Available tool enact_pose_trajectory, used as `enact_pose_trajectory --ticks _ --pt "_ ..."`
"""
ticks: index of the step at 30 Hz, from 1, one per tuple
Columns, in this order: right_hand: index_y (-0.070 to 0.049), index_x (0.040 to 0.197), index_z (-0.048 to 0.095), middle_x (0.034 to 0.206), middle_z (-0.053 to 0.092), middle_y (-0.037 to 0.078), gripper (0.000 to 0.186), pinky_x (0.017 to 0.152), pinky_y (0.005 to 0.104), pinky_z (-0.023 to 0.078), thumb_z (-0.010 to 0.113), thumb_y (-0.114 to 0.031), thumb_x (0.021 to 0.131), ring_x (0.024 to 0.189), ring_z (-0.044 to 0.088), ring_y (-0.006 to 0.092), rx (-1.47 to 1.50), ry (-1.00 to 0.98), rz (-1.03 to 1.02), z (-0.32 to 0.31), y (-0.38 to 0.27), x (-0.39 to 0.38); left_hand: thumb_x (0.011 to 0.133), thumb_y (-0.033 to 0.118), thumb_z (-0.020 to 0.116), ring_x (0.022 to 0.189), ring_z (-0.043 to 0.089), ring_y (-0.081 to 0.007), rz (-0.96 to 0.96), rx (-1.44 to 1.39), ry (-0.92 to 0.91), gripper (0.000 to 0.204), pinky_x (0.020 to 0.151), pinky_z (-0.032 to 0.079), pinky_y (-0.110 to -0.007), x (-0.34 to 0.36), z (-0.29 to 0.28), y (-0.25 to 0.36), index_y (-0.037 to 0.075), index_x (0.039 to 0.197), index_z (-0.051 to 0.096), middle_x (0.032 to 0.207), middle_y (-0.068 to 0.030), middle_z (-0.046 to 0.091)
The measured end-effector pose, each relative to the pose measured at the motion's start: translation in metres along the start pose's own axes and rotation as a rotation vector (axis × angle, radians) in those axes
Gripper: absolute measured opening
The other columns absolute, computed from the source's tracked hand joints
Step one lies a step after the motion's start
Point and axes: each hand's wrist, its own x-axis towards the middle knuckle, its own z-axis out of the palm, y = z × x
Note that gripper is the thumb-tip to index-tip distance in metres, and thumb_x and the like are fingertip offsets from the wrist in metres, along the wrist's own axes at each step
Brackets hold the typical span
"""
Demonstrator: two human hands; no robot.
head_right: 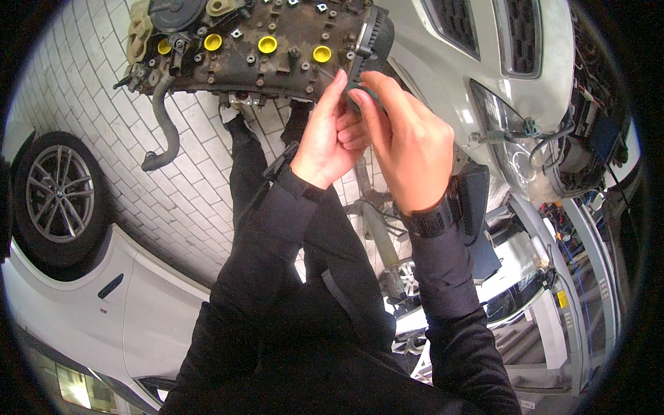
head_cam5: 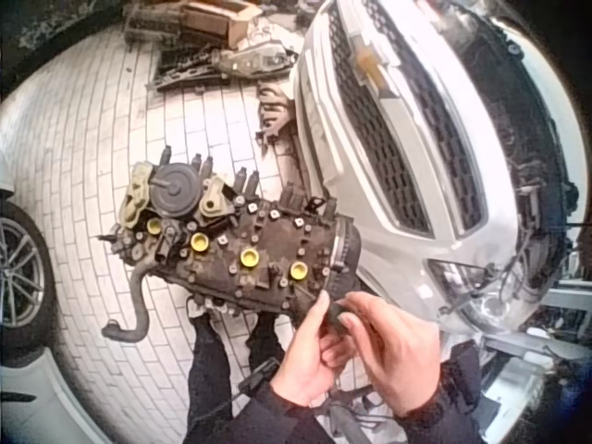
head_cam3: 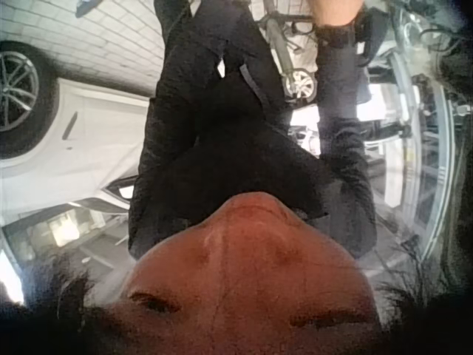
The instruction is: Using a screwdriver to work on a vehicle engine block in a garage environment.
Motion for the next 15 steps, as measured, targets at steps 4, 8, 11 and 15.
enact_pose_trajectory --ticks 4,8,11,15 --pt "-0.008 0.123 0.067 0.092 0.070 0.011 0.031 0.066 0.0313 0.052 0.071 -0.008 0.092 0.072 0.067 0.0201 -0.042 -0.086 0.029 -0.012 -0.012 0.003 0.101 0.051 0.059 0.048 0.035 -0.0039 0.037 0.038 0.035 0.037 0.045 0.026 -0.022 -0.001 0.007 0.004 0.016 0.092 0.064 0.057 0.0088 0.039" --pt "-0.010 0.132 0.063 0.093 0.069 0.014 0.038 0.068 0.0320 0.052 0.069 -0.010 0.094 0.072 0.066 0.0201 -0.025 -0.198 -0.024 -0.016 -0.005 -0.002 0.101 0.050 0.059 0.049 0.035 -0.0029 0.055 0.044 0.021 0.036 0.045 0.027 -0.021 -0.002 0.005 0.004 0.014 0.096 0.065 0.063 0.0086 0.047" --pt "-0.011 0.134 0.062 0.084 0.065 0.013 0.041 0.064 0.0318 0.050 0.069 -0.012 0.094 0.066 0.061 0.0210 -0.054 -0.132 -0.052 -0.001 0.006 -0.003 0.101 0.049 0.060 0.048 0.035 -0.0027 0.069 0.012 0.042 0.035 0.045 0.026 -0.021 -0.001 0.005 0.003 0.015 0.092 0.062 0.059 0.0096 0.041" --pt "-0.011 0.135 0.061 0.084 0.064 0.013 0.044 0.062 0.0331 0.048 0.071 -0.012 0.093 0.064 0.058 0.0205 -0.060 -0.155 0.132 -0.005 -0.007 0.002 0.102 0.049 0.058 0.049 0.036 -0.0031 0.060 0.022 -0.014 0.036 0.045 0.027 -0.021 0.001 -0.003 0.004 0.013 0.098 0.065 0.062 0.0088 0.048"
